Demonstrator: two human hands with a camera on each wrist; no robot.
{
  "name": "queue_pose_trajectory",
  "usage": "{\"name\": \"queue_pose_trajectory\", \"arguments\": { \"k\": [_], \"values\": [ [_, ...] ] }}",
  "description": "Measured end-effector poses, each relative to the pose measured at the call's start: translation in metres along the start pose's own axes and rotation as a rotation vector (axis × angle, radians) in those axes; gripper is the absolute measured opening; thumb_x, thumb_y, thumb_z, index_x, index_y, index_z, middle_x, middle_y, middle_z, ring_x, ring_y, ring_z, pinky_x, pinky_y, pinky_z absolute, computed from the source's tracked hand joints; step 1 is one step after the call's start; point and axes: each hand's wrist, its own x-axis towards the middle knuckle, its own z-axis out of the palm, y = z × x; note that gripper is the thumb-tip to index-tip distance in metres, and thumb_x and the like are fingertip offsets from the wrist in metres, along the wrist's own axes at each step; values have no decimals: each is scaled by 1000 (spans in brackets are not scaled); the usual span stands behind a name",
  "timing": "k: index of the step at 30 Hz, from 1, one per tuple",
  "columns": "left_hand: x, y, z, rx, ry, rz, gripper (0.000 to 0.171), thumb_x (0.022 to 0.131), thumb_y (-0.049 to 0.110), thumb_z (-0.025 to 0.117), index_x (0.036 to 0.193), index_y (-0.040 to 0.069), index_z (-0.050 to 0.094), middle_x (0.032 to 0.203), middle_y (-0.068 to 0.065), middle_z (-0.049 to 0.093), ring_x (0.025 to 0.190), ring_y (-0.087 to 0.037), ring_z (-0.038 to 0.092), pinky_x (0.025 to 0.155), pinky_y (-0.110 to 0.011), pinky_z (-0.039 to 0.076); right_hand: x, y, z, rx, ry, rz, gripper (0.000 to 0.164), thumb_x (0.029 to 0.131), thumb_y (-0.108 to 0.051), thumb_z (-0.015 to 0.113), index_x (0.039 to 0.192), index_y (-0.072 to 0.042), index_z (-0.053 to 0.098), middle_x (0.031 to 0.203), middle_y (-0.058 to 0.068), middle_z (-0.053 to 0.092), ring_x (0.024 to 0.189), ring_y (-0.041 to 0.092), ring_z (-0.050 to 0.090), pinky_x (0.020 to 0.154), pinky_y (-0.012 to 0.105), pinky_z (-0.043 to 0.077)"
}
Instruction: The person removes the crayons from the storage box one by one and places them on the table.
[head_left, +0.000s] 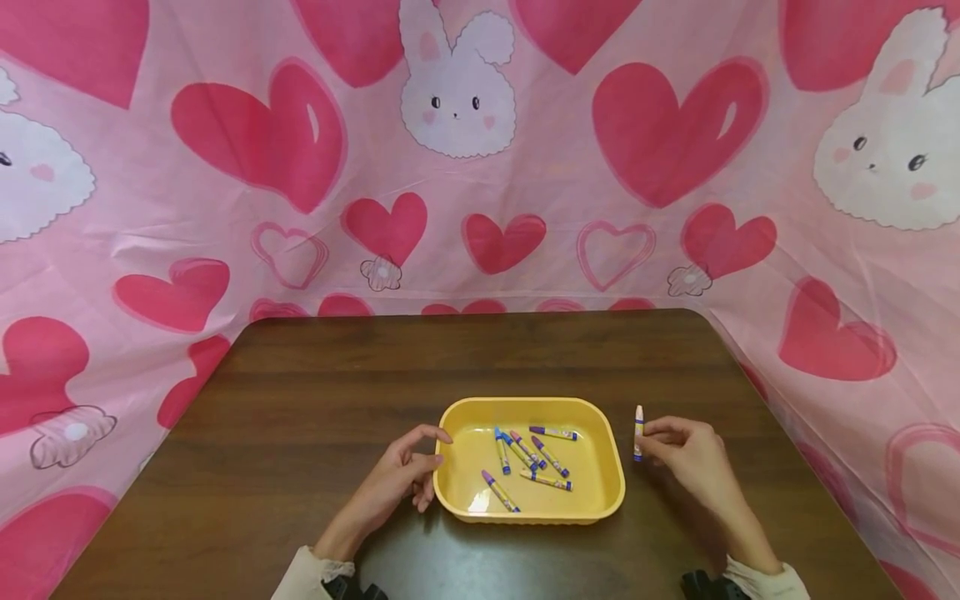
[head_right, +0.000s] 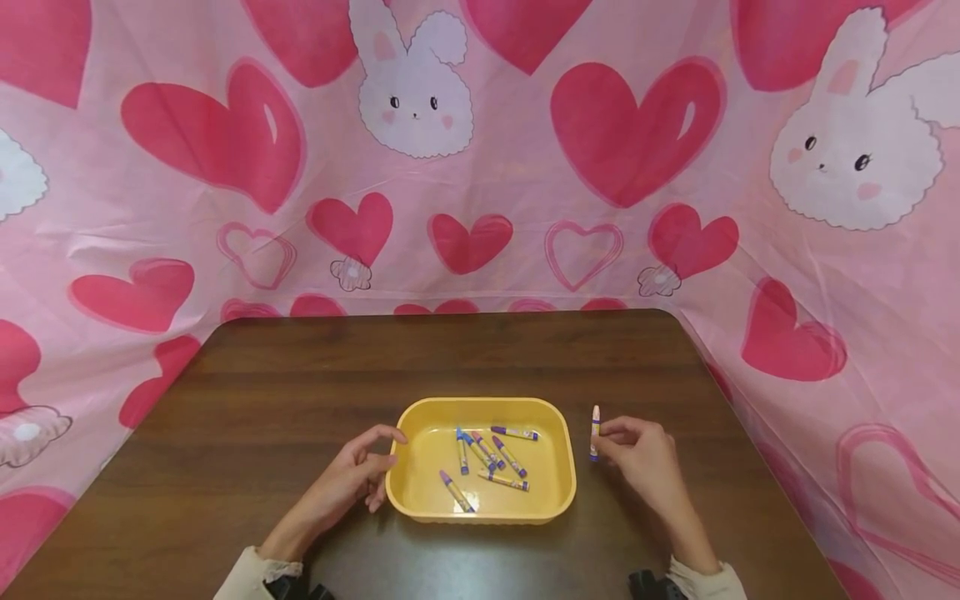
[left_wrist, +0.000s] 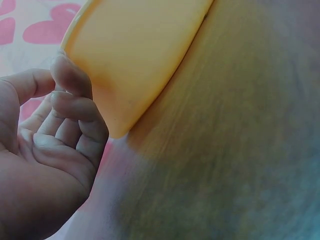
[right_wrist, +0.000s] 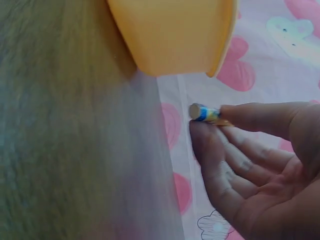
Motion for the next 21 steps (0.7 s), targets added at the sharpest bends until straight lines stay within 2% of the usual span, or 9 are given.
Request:
{"name": "queue_pose_trajectory", "arguments": {
  "k": [7, 21],
  "values": [
    [0, 0, 0, 5, 3, -1, 33, 101, 12, 55, 130, -1, 45, 55, -1, 58, 44, -12, 54, 45, -23, 44, 1, 6, 4, -65, -81, 58, 15, 84, -11, 79, 91, 0, 72, 77, 7, 74, 61, 17, 69, 56, 27, 56],
    [0, 1, 1, 1, -3, 0, 41, 101, 14, 57, 132, -6, 40, 56, 0, 58, 45, -12, 54, 45, -23, 44, -2, 8, 9, -163, -131, 55, 12, 83, -10, 79, 85, -1, 70, 67, 2, 70, 57, 15, 65, 51, 26, 52]
  ]
}}
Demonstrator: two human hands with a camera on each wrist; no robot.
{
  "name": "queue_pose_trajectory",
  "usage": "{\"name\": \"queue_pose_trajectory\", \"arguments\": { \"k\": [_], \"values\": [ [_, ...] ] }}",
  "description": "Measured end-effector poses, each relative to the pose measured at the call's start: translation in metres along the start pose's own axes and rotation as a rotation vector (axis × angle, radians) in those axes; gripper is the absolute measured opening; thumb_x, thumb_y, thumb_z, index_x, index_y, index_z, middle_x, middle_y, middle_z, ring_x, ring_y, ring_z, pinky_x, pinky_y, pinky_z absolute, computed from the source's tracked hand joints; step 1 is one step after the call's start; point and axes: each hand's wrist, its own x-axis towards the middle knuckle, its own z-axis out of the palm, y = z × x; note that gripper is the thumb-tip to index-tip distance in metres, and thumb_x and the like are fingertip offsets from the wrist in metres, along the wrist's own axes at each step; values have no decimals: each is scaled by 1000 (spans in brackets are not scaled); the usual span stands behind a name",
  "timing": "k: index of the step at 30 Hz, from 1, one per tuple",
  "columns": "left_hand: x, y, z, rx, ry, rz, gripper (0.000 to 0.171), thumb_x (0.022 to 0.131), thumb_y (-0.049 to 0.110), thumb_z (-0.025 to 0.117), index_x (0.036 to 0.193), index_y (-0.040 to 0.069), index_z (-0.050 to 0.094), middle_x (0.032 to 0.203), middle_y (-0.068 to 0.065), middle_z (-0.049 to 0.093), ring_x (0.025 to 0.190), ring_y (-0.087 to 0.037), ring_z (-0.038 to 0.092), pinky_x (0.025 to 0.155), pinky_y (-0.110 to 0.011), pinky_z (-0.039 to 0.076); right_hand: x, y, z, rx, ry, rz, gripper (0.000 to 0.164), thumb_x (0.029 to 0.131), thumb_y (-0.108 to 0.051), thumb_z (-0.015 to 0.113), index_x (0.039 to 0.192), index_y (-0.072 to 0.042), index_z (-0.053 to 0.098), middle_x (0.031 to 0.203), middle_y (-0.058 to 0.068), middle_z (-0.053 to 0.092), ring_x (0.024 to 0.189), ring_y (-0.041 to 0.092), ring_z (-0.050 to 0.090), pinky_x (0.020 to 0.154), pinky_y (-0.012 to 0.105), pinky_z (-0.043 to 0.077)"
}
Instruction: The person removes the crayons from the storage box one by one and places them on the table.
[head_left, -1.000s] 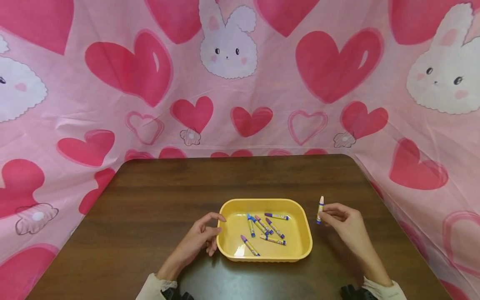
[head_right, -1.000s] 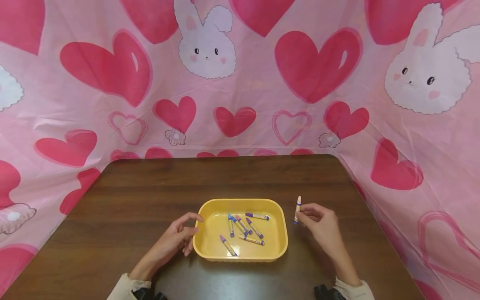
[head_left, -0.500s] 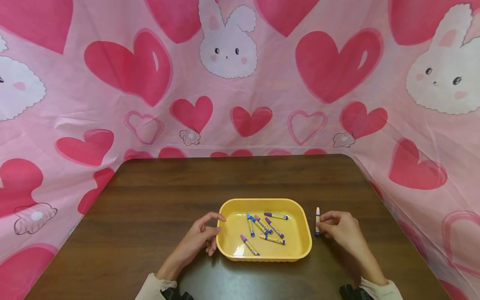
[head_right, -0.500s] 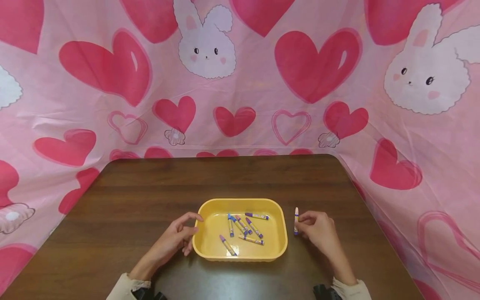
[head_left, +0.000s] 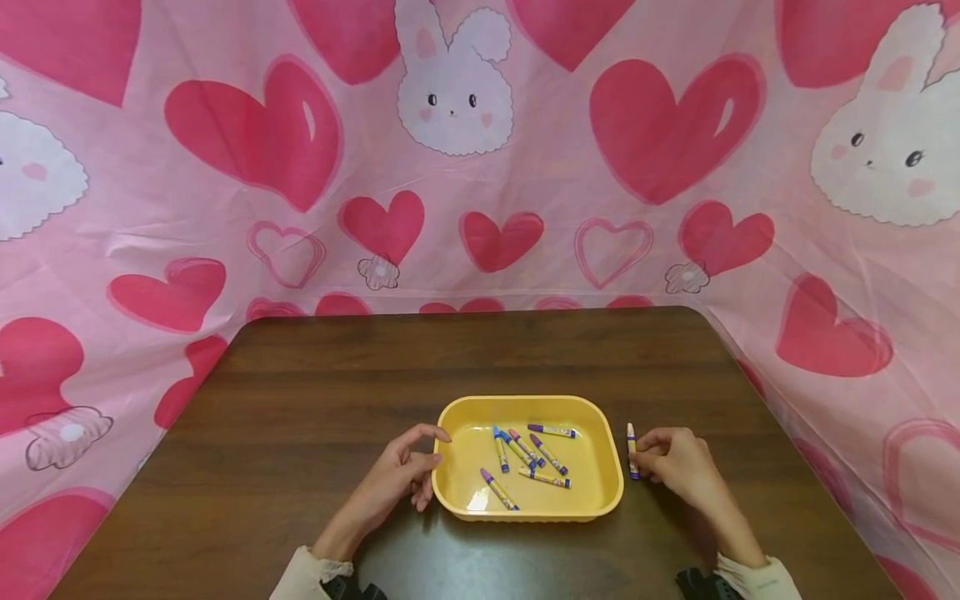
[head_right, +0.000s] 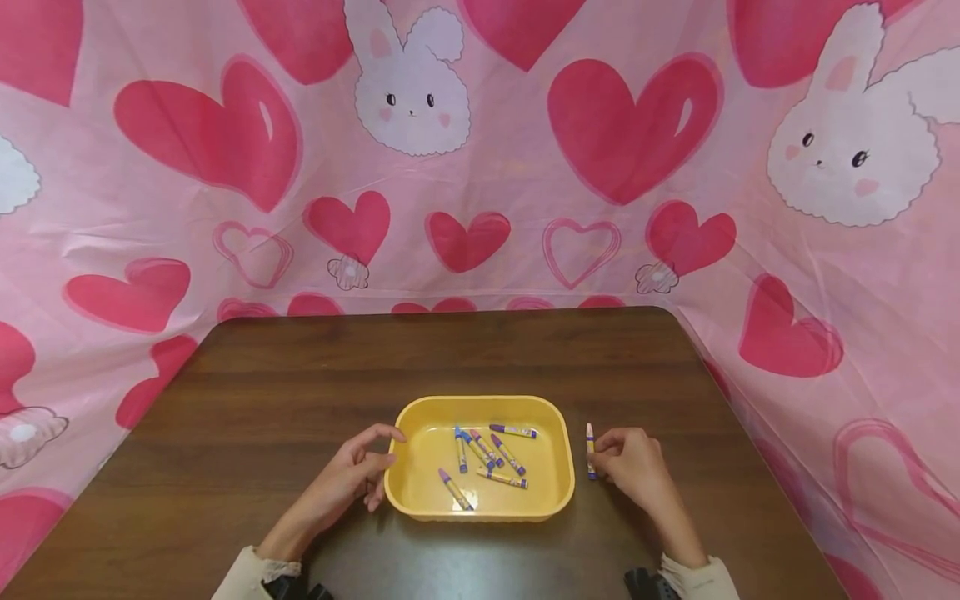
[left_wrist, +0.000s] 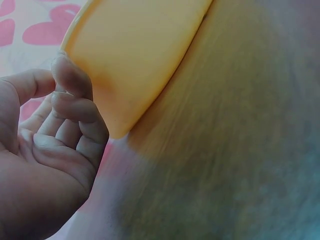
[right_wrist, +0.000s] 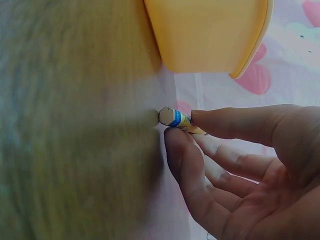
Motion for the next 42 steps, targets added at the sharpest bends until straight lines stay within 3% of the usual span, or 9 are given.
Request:
{"name": "queue_pose_trajectory", "arguments": {
  "k": [26, 34, 42],
  "values": [
    [-3, 3, -1, 10, 18, -8, 39, 101, 16, 57, 132, -3, 43, 56, -3, 58, 45, -14, 55, 46, -23, 44, 2, -4, 0, -7, -43, 32, 19, 83, -13, 79, 86, 4, 71, 72, 5, 70, 57, 16, 65, 52, 28, 56],
    [0, 2, 2, -1, -4, 14, 38, 101, 14, 56, 132, -4, 43, 56, -2, 59, 45, -12, 55, 45, -23, 44, -3, 0, -19, -76, 46, -24, 19, 86, -19, 78, 91, -1, 74, 73, 5, 73, 59, 15, 67, 55, 25, 54],
    [-1, 1, 3, -1, -4, 25, 39, 102, 13, 55, 132, -7, 40, 54, -2, 57, 44, -13, 54, 45, -23, 42, -7, -12, -18, -76, 114, -93, 16, 88, -23, 77, 89, -7, 76, 70, 0, 72, 58, 11, 67, 55, 24, 53]
  ]
}}
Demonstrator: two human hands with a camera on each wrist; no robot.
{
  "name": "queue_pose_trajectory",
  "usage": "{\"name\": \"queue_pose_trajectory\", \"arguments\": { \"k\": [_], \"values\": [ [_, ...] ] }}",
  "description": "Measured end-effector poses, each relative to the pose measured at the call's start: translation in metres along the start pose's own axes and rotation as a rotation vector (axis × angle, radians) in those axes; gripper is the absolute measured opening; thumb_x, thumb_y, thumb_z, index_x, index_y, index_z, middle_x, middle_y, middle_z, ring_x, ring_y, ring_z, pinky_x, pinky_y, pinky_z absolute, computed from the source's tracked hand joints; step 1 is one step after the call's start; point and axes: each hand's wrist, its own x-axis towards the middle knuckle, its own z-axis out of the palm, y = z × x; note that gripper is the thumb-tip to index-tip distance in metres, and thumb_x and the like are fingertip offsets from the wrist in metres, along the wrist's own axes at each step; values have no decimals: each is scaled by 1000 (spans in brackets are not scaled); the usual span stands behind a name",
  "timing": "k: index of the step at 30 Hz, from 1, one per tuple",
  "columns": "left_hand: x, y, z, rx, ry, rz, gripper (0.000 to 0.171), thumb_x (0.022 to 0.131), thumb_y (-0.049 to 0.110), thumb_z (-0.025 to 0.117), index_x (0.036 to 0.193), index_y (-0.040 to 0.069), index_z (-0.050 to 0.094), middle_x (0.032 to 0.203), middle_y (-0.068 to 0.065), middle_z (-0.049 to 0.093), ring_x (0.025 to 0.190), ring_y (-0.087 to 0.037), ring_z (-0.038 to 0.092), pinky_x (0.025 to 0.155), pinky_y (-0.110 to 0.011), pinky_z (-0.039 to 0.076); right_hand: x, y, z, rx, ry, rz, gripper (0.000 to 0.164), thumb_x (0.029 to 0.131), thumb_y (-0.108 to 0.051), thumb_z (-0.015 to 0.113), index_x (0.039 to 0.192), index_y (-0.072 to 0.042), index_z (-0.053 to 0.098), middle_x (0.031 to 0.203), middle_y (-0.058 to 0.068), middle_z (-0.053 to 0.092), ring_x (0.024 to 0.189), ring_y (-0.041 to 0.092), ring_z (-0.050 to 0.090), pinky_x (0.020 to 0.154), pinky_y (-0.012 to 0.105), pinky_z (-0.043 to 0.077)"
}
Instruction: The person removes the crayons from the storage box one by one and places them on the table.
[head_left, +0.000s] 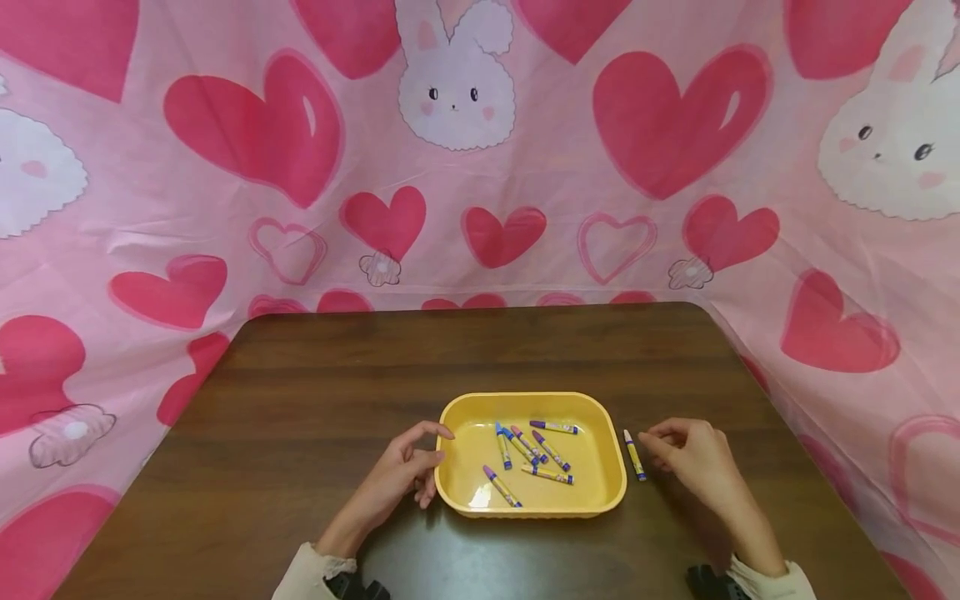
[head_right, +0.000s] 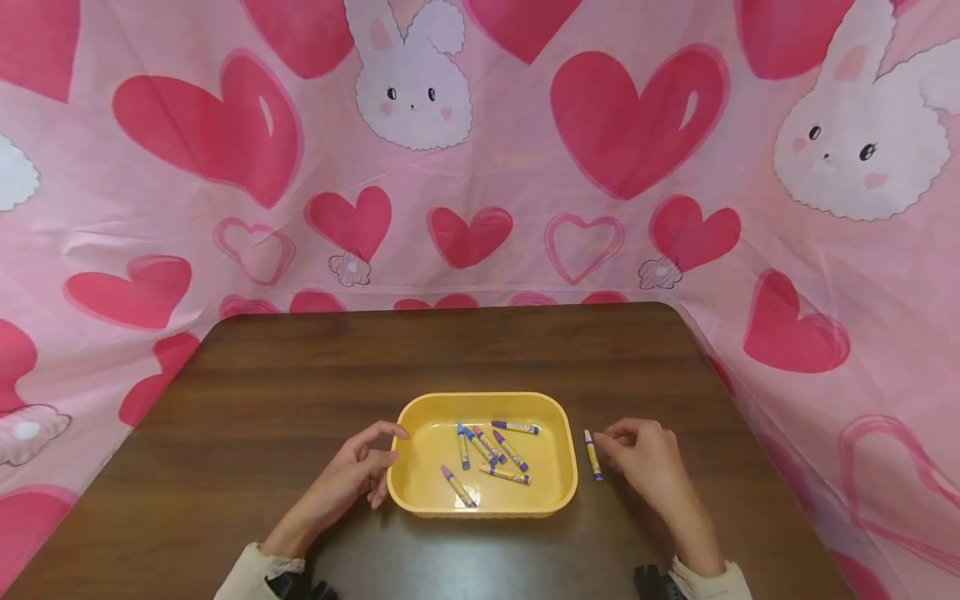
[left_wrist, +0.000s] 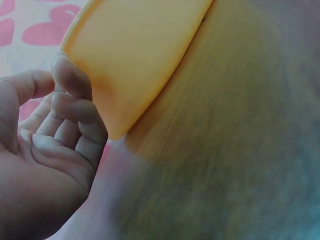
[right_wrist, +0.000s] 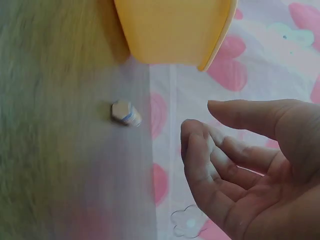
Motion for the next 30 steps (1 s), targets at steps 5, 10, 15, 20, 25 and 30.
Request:
{"name": "queue_pose_trajectory", "arguments": {
  "k": [5, 10, 15, 20, 25, 30],
  "values": [
    [-1, 1, -1, 5, 1, 8, 39, 102, 13, 55, 132, -6, 41, 54, -1, 57, 44, -12, 55, 45, -23, 42, -4, -13, 1, -66, 98, -105, 6, 85, -18, 79, 87, -13, 75, 70, -6, 70, 60, 6, 64, 58, 24, 51],
    [-1, 0, -2, 7, 2, 8, 37, 102, 14, 56, 132, -4, 43, 54, -2, 57, 44, -13, 55, 45, -23, 43, -8, -36, 1, -64, 125, -182, 6, 84, -16, 80, 86, -16, 74, 73, -10, 69, 66, 5, 64, 61, 24, 52],
    [-1, 0, -2, 2, 5, 8, 38, 101, 15, 57, 132, -4, 43, 55, -2, 58, 44, -13, 55, 45, -23, 43, -7, -59, 6, -20, 54, -235, 6, 86, -15, 78, 89, -13, 74, 74, -9, 68, 66, 6, 63, 61, 23, 53],
    [0, -1, -1, 5, 3, 0, 39, 101, 15, 57, 133, -4, 44, 56, -2, 58, 45, -13, 54, 45, -23, 45, -5, -72, 17, -20, -44, -319, 7, 86, -15, 79, 89, -11, 73, 75, -11, 66, 67, 3, 60, 62, 23, 54],
    [1, 0, -1, 18, 2, -15, 40, 101, 14, 58, 133, -5, 43, 57, -2, 59, 45, -14, 54, 45, -23, 46, -6, -80, 31, -76, -120, -415, 9, 82, -14, 81, 87, -11, 74, 74, -14, 62, 68, 0, 56, 63, 26, 54],
    [0, 0, -2, 21, 11, -16, 40, 101, 14, 57, 133, -5, 44, 57, -2, 58, 44, -14, 54, 45, -23, 47, -3, -86, 46, -142, -214, -505, 8, 82, -11, 80, 86, -11, 73, 73, -14, 59, 68, 2, 54, 62, 25, 50]
  ]
}}
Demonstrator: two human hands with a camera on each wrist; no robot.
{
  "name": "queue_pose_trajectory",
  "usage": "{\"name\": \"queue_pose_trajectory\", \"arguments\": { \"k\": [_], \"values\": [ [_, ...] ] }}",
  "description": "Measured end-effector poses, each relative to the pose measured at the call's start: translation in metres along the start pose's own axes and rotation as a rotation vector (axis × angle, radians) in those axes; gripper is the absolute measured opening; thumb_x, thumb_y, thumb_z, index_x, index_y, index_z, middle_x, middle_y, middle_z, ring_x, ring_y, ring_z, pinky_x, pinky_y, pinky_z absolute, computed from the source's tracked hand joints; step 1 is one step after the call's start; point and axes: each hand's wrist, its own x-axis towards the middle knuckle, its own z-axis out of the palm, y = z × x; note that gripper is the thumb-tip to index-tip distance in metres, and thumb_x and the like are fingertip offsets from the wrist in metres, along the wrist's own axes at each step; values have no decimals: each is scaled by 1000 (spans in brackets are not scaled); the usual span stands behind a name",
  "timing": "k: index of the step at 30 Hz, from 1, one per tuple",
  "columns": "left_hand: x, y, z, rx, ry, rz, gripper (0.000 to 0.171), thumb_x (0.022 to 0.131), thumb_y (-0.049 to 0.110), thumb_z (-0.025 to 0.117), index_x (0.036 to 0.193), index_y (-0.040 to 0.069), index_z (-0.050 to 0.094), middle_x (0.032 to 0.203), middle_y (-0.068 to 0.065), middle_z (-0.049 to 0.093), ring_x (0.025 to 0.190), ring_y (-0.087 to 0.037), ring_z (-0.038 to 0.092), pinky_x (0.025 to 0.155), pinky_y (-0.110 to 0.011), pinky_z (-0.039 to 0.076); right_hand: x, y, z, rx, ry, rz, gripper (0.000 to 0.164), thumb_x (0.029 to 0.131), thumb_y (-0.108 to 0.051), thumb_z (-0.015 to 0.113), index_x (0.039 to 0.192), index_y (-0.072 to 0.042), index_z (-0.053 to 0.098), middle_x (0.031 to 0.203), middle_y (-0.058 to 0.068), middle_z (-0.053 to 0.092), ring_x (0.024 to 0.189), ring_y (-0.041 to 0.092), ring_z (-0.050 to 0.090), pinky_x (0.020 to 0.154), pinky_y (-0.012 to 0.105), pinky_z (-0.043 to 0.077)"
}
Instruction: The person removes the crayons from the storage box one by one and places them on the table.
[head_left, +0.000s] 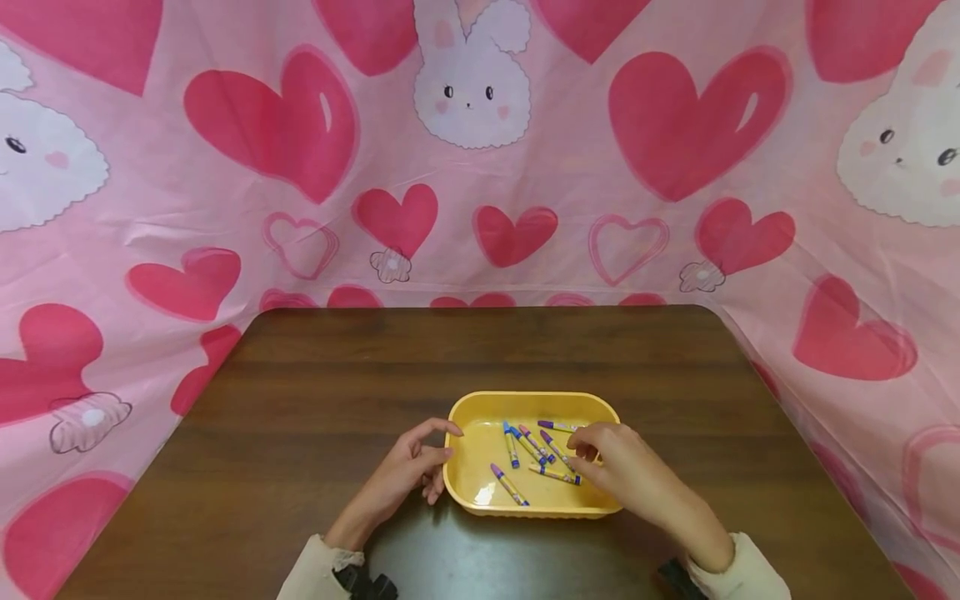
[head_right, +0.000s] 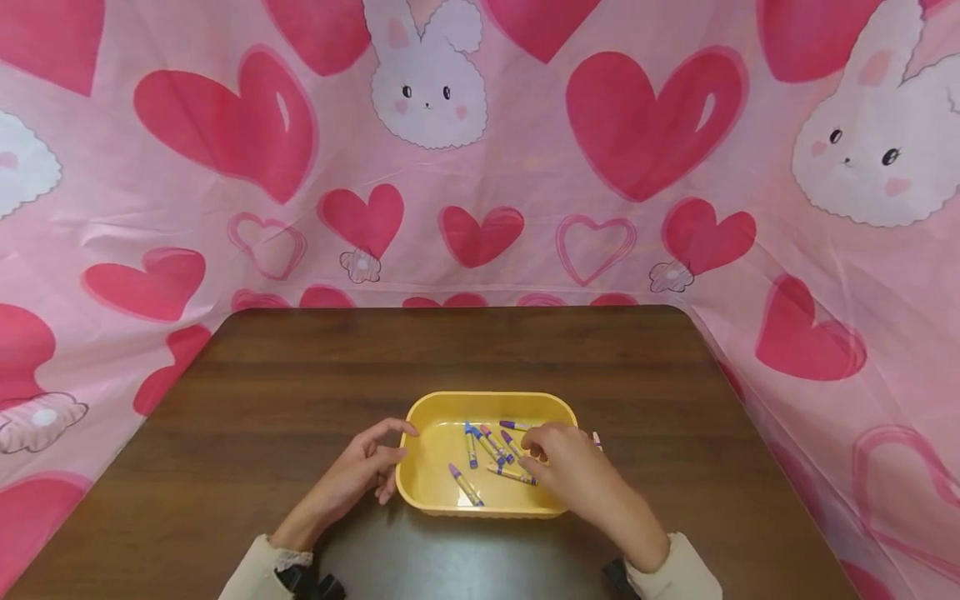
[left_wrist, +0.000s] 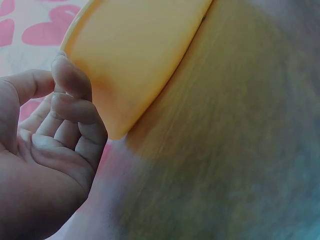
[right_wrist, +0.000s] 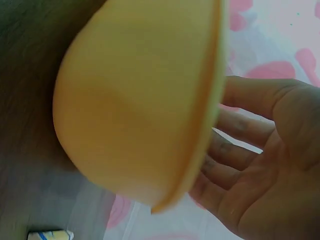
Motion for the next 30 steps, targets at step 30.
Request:
{"name": "queue_pose_trajectory", "arguments": {
  "k": [30],
  "values": [
    [0, 2, 1, -3, 3, -27, 38, 101, 15, 58, 134, -1, 46, 58, -2, 59, 46, -13, 54, 46, -24, 47, 15, 14, 41, -134, -96, -87, 21, 78, -9, 80, 69, -18, 64, 64, -13, 48, 62, 3, 43, 56, 22, 37]
  ]
}}
